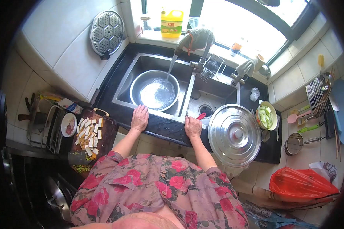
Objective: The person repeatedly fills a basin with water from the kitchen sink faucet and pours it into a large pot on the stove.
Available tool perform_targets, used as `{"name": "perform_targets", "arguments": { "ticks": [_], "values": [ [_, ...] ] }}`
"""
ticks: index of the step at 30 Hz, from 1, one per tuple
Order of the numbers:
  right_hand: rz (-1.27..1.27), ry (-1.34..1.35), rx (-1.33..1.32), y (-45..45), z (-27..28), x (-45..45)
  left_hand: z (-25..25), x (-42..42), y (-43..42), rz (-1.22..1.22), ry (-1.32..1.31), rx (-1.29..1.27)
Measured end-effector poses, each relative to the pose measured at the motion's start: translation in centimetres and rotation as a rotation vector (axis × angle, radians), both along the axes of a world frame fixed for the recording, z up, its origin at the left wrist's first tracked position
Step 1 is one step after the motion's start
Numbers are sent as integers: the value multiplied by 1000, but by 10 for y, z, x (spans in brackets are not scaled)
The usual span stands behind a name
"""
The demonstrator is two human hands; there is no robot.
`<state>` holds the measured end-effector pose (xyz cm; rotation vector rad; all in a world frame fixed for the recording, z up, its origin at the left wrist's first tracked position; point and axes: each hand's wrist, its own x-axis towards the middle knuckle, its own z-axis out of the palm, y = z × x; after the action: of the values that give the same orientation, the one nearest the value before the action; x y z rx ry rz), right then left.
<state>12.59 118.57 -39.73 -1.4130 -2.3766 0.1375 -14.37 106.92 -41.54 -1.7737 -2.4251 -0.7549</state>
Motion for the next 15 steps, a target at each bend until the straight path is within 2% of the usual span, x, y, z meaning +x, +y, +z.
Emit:
{"name": "perform_targets", "arguments": {
  "ticks": [15],
  "values": [
    [2,-8,-2,-1,3,-1,-1,-1,1,-20,4,26]
  ]
}}
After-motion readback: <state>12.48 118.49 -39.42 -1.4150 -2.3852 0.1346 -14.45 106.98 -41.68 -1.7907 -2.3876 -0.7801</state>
